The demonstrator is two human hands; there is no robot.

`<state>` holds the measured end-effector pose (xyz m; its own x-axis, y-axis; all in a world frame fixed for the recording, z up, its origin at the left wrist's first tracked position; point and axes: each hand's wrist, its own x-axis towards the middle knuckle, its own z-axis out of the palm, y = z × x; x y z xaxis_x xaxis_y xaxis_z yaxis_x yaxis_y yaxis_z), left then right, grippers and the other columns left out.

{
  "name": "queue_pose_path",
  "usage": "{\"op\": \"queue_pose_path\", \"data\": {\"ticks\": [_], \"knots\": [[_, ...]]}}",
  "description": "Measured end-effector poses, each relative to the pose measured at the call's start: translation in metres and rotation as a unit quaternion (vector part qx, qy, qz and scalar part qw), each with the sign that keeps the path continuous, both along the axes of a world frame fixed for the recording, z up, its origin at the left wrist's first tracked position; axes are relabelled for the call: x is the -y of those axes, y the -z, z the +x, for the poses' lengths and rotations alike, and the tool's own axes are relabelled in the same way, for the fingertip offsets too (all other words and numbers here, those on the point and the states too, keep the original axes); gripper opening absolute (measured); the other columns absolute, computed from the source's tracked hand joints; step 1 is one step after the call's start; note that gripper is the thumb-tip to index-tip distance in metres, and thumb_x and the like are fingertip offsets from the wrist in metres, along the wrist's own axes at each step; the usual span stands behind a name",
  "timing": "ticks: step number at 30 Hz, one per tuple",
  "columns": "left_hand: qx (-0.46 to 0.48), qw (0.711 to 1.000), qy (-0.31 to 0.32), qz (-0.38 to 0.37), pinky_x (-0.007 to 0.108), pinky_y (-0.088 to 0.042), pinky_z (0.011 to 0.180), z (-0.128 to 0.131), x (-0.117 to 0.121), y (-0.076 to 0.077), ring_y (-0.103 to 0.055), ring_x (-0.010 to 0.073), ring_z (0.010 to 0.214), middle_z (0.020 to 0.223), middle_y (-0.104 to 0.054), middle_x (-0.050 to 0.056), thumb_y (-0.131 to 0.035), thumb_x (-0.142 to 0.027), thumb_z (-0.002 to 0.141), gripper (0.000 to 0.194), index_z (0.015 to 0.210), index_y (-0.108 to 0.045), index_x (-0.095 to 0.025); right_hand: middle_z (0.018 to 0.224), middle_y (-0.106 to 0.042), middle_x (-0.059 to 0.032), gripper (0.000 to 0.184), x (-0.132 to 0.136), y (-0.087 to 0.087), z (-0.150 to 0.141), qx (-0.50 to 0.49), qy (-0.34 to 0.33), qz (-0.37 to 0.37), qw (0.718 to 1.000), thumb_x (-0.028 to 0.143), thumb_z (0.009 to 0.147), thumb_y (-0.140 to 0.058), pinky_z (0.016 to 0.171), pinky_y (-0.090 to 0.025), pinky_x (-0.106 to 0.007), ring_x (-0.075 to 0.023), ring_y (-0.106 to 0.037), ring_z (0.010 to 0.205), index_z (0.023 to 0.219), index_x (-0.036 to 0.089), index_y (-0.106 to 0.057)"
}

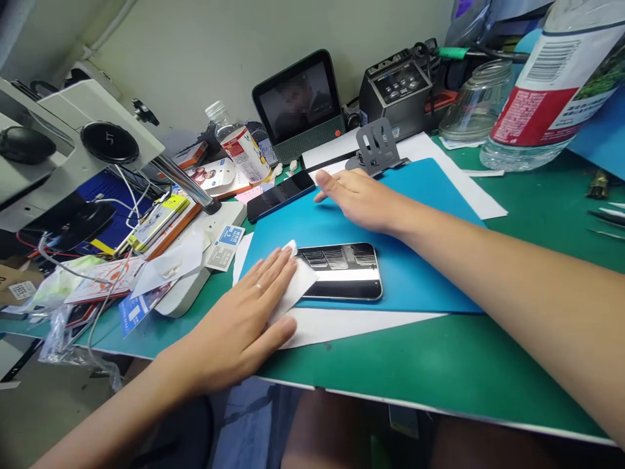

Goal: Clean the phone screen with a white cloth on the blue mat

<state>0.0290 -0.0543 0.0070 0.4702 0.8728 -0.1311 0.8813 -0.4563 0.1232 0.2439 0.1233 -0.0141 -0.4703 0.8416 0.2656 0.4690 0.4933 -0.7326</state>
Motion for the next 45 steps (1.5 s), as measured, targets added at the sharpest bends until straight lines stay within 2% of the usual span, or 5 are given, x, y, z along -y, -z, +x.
{"op": "queue_pose_path", "data": {"ticks": [9, 14, 22, 36, 45], "knots": [[0.054, 0.993, 0.101, 0.033, 0.042, -0.014, 0.128, 0.069, -0.024, -0.001, -0.009, 0.0273, 0.156, 0.167, -0.014, 0.016, -0.041, -0.069, 0.094, 0.091, 0.156, -0.023, -0.005, 0.123, -0.070, -0.0101, 0.080, -0.004, -0.002, -0.001, -0.005, -0.006, 0.018, 1.000, 0.080, 0.090, -0.021, 0.117, -0.030, -0.053, -0.0369, -0.051, 0.130, 0.095, 0.027, -0.081], [0.039, 0.992, 0.115, 0.040, 0.041, -0.016, 0.128, 0.048, -0.011, 0.002, -0.010, 0.0258, 0.156, 0.167, -0.013, 0.015, -0.036, -0.067, 0.097, 0.086, 0.156, -0.024, -0.006, 0.123, -0.070, -0.0096, 0.082, -0.003, -0.002, -0.001, -0.002, 0.003, 0.015, 1.000, 0.080, 0.091, -0.019, 0.115, -0.033, -0.052, -0.0381, -0.051, 0.129, 0.093, 0.028, -0.081], [-0.004, 0.999, 0.016, 0.040, 0.050, -0.024, 0.126, -0.012, 0.012, 0.003, -0.012, 0.0294, 0.156, 0.167, -0.012, 0.015, -0.034, -0.058, 0.101, 0.075, 0.159, -0.016, -0.013, 0.128, -0.067, -0.0087, 0.082, 0.000, 0.000, 0.000, 0.005, -0.004, 0.001, 1.000, 0.081, 0.091, -0.019, 0.117, -0.027, -0.050, -0.0347, -0.046, 0.134, 0.100, 0.026, -0.080], [0.082, 0.993, 0.051, 0.066, 0.048, -0.021, 0.128, 0.095, 0.005, 0.014, -0.012, 0.0323, 0.155, 0.165, -0.014, 0.019, -0.023, -0.064, 0.100, 0.083, 0.156, -0.026, -0.001, 0.124, -0.070, -0.0112, 0.084, 0.007, -0.004, 0.000, -0.018, -0.015, -0.007, 1.000, 0.085, 0.086, -0.024, 0.118, -0.023, -0.051, -0.0327, -0.045, 0.134, 0.098, 0.022, -0.078], [0.054, 0.995, -0.016, 0.079, 0.047, -0.029, 0.125, 0.058, 0.027, 0.013, -0.016, 0.0293, 0.155, 0.166, -0.013, 0.015, -0.027, -0.057, 0.103, 0.073, 0.157, -0.025, -0.008, 0.129, -0.067, -0.0106, 0.083, 0.006, -0.004, 0.002, -0.005, -0.014, -0.014, 1.000, 0.082, 0.089, -0.021, 0.117, -0.024, -0.051, -0.0324, -0.043, 0.136, 0.101, 0.023, -0.078]]}}
